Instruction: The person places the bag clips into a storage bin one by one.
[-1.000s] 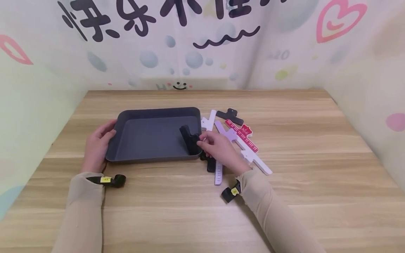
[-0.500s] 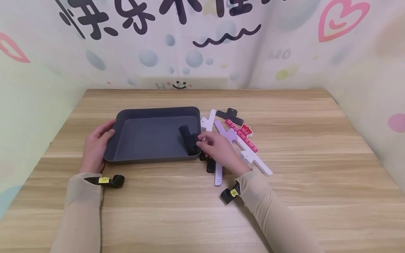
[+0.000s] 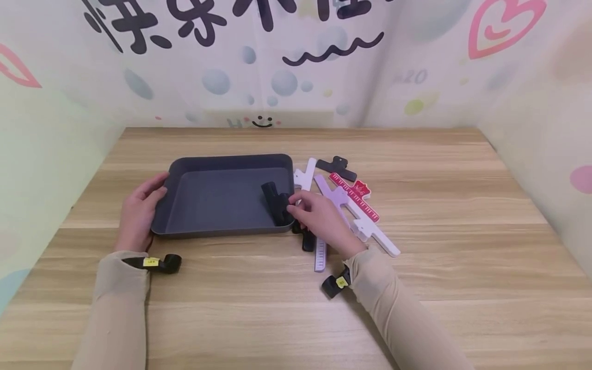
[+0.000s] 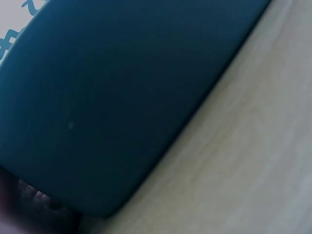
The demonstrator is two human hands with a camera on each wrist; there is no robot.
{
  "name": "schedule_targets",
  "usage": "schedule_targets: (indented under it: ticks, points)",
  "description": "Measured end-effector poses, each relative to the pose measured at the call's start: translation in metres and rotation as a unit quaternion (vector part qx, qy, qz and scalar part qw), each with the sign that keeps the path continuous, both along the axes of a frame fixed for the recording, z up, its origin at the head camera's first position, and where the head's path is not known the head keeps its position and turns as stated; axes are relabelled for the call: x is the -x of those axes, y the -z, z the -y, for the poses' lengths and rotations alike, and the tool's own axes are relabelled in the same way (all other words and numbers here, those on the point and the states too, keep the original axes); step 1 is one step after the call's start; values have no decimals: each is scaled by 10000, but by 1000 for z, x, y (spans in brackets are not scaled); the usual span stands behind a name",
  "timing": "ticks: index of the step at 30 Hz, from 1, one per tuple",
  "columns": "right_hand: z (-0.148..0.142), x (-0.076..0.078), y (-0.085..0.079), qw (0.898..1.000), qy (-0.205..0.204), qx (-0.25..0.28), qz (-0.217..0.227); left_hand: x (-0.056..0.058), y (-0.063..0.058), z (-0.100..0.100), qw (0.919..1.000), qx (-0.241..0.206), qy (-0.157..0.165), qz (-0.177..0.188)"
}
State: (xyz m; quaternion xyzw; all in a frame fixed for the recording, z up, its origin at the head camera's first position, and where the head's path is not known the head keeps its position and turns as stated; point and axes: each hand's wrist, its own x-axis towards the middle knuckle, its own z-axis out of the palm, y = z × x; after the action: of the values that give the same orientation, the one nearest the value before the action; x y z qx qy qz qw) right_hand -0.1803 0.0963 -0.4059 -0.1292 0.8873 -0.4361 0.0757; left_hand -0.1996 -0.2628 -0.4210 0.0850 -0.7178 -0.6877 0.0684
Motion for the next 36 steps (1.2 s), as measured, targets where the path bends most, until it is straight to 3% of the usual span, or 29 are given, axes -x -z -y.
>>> schedule_targets:
  ticks: [36]
  points:
    - [0,0,3,10000,13,19,9,-1,1,-1,9999,-53,54,-66]
